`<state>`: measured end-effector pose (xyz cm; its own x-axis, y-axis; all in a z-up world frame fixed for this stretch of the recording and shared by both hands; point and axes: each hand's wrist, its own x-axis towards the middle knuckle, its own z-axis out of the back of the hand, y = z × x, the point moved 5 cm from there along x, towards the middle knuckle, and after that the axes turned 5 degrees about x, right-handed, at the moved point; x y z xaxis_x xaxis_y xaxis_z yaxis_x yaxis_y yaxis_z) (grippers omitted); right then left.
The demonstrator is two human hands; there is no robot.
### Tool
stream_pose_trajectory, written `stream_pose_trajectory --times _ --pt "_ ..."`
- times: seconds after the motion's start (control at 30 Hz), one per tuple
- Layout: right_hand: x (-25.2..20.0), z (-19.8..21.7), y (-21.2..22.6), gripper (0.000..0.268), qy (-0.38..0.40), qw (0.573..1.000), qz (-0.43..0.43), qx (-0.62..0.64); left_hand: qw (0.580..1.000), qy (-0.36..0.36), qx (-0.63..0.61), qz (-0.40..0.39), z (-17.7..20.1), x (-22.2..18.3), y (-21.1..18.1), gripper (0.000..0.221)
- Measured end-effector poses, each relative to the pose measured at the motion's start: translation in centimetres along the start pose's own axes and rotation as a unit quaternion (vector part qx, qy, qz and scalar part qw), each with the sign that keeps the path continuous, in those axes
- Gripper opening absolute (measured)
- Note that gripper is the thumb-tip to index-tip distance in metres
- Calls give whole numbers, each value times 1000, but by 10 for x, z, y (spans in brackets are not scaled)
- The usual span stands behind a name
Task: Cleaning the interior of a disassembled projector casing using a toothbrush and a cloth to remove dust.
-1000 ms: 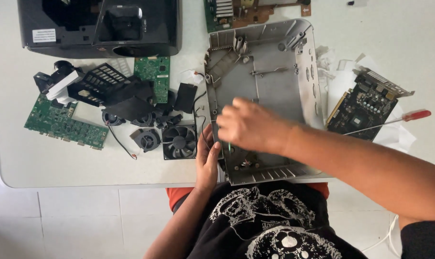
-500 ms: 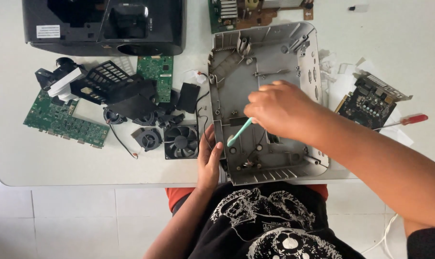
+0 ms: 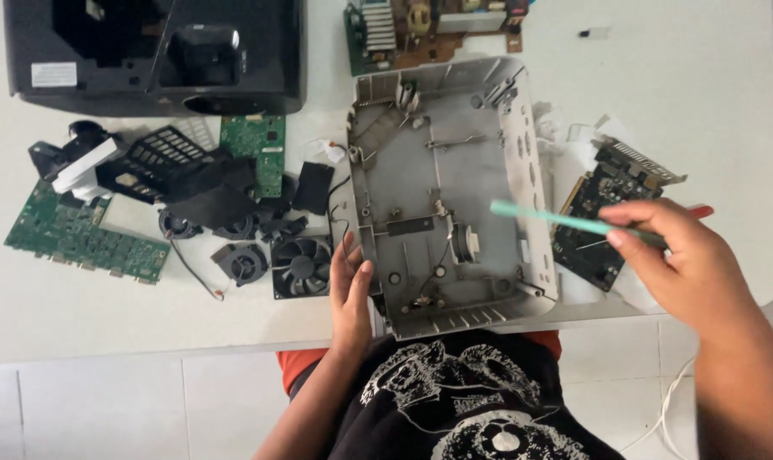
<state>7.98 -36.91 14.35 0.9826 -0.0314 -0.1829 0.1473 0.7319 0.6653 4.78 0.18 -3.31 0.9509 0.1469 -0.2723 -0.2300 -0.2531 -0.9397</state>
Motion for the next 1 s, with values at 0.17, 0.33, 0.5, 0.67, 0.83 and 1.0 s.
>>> stream_pose_trajectory --times 0.17,0.33,0.5,0.67,0.83,1.0 --pt "16 -35 -59 33 -124 972 -77 182 998 -38 36 31 1 4 -9 56" --pt "20 -94 -83 49 -104 981 -103 130 997 -42 47 42 -1 3 -14 54" --pt "34 -149 -120 36 -25 845 -196 497 996 -34 71 37 -1 4 -10 60" --pt "81 -100 -89 28 -76 993 33 -79 999 -10 43 -5 12 9 13 56" --pt "133 -88 -111 33 -123 985 61 -109 999 9 16 -50 11 4 4 52" --pt "157 -78 -123 33 -194 977 92 -15 997 24 6 -68 12 4 3 51"
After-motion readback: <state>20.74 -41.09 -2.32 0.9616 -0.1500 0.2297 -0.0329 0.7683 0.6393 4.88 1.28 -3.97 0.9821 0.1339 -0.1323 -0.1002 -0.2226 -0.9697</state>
